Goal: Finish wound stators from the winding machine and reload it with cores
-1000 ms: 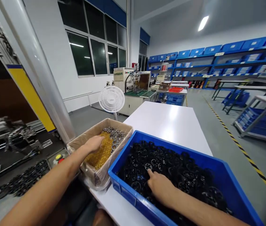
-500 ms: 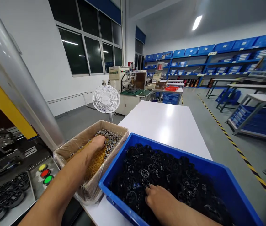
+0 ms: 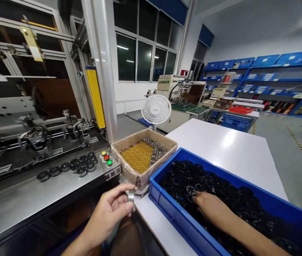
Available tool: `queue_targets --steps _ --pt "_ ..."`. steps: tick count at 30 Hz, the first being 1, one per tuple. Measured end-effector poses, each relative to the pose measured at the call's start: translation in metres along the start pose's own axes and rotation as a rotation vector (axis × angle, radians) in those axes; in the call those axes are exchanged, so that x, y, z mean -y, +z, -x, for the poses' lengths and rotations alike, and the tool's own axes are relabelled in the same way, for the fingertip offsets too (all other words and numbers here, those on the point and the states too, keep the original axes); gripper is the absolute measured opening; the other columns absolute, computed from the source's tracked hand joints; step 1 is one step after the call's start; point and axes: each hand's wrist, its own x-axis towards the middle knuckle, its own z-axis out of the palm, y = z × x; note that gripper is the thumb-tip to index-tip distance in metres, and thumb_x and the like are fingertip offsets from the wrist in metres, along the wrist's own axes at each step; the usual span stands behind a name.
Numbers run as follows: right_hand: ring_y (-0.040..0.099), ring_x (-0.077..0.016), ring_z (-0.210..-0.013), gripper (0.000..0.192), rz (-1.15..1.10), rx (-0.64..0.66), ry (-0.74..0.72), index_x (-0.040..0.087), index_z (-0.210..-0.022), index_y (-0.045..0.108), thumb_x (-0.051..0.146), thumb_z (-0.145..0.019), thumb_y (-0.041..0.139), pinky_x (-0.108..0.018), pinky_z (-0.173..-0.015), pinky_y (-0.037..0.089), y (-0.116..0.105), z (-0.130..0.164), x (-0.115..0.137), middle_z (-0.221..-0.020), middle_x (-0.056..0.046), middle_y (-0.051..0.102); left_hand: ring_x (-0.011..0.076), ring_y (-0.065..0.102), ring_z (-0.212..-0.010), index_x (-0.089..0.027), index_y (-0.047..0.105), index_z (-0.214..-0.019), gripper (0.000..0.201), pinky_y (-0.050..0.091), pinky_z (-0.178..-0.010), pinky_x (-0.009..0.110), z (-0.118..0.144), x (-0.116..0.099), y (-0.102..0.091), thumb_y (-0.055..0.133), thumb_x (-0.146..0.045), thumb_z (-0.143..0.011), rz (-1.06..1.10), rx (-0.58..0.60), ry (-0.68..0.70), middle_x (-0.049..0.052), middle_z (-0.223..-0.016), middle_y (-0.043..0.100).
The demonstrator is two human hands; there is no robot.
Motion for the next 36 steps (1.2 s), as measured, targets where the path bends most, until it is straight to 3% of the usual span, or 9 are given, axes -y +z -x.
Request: queue_targets --steps 4,7,9,13,17,23,27,32,36 --pt "0.073 -0.0259 -0.079 0.028 -0.030 -0.140 0.024 0.008 -0.083 0.074 -0.001 -0.086 0.047 -0.033 -0.074 0.058 -0.032 -0.001 0.015 -0.086 -0.018 0.072 0.0131 0.066 -0.069 -0.021 0.072 -0.111 0.040 0.053 -0.065 0.023 0.048 0.020 0.004 0.077 -0.038 -0.074 0.418 -0.208 -0.141 0.011 -0.107 0.075" --pt "0.070 -0.0192 -0.093 0.026 -0.115 -0.257 -0.048 0.012 -0.105 0.071 0.013 -0.096 0.046 -0.028 -0.086 0.055 -0.060 0.004 0.047 -0.101 -0.013 0.070 0.0188 0.072 -0.081 -0.021 0.075 -0.106 0.048 0.056 -0.072 0.025 0.057 0.020 0.009 0.089 -0.023 -0.059 0.545 -0.172 -0.164 0.011 -0.098 0.078" --pt "0.067 -0.0154 -0.095 0.024 -0.270 -0.352 -0.197 0.015 -0.112 0.068 0.016 -0.096 0.050 -0.025 -0.088 0.054 -0.071 0.013 0.073 -0.103 -0.009 0.070 0.0200 0.073 -0.081 -0.022 0.077 -0.100 0.048 0.058 -0.071 0.025 0.057 0.016 0.016 0.091 -0.016 -0.054 0.552 -0.176 -0.148 0.010 -0.099 0.079" --pt "0.065 -0.0163 -0.082 0.021 -0.663 -0.685 -0.550 0.014 -0.106 0.067 0.006 -0.089 0.057 -0.028 -0.072 0.056 -0.075 0.041 0.118 -0.090 -0.009 0.069 0.0185 0.073 -0.069 -0.022 0.078 -0.096 0.048 0.060 -0.066 0.026 0.056 0.007 0.041 0.092 -0.021 -0.050 0.562 -0.266 -0.149 0.008 -0.094 0.079" --pt "0.061 -0.0158 -0.076 0.027 -0.701 -0.931 -0.566 0.016 -0.105 0.062 0.001 -0.083 0.062 -0.030 -0.067 0.054 -0.065 0.063 0.137 -0.086 -0.007 0.066 0.0264 0.076 -0.079 -0.020 0.078 -0.095 0.049 0.062 -0.072 0.033 0.051 0.006 0.070 0.093 -0.028 -0.049 0.578 -0.176 -0.186 0.012 -0.098 0.079" --pt "0.066 -0.0168 -0.078 0.024 -0.761 -0.907 -0.595 0.018 -0.104 0.058 0.005 -0.084 0.061 -0.029 -0.070 0.059 -0.055 0.064 0.138 -0.085 -0.008 0.067 0.0307 0.076 -0.087 -0.019 0.079 -0.091 0.051 0.061 -0.082 0.037 0.040 0.003 0.089 0.095 -0.030 -0.044 0.655 -0.174 -0.164 0.012 -0.093 0.080" --pt "0.067 -0.0174 -0.086 0.026 -0.775 -0.845 -0.712 0.014 -0.110 0.057 0.004 -0.086 0.057 -0.029 -0.077 0.060 -0.059 0.061 0.133 -0.089 -0.010 0.068 0.0309 0.076 -0.085 -0.020 0.080 -0.089 0.049 0.062 -0.081 0.037 0.044 0.001 0.086 0.095 -0.031 -0.044 0.561 -0.227 -0.124 0.011 -0.091 0.080" --pt "0.062 -0.0189 -0.096 0.039 -0.647 -0.839 -0.680 0.014 -0.126 0.051 0.011 -0.088 0.058 -0.032 -0.079 0.057 -0.058 0.056 0.123 -0.102 -0.012 0.063 0.0304 0.076 -0.084 -0.023 0.081 -0.089 0.044 0.062 -0.082 0.036 0.051 0.000 0.077 0.093 -0.028 -0.047 0.379 -0.282 -0.108 0.008 -0.089 0.081" --pt "0.061 -0.0202 -0.093 0.038 -0.564 -0.864 -0.752 0.011 -0.127 0.050 0.024 -0.093 0.059 -0.036 -0.081 0.056 -0.056 0.052 0.121 -0.102 -0.014 0.064 0.0308 0.077 -0.079 -0.023 0.081 -0.089 0.046 0.063 -0.076 0.035 0.051 0.000 0.070 0.093 -0.023 -0.045 0.366 -0.146 -0.122 0.008 -0.087 0.081"
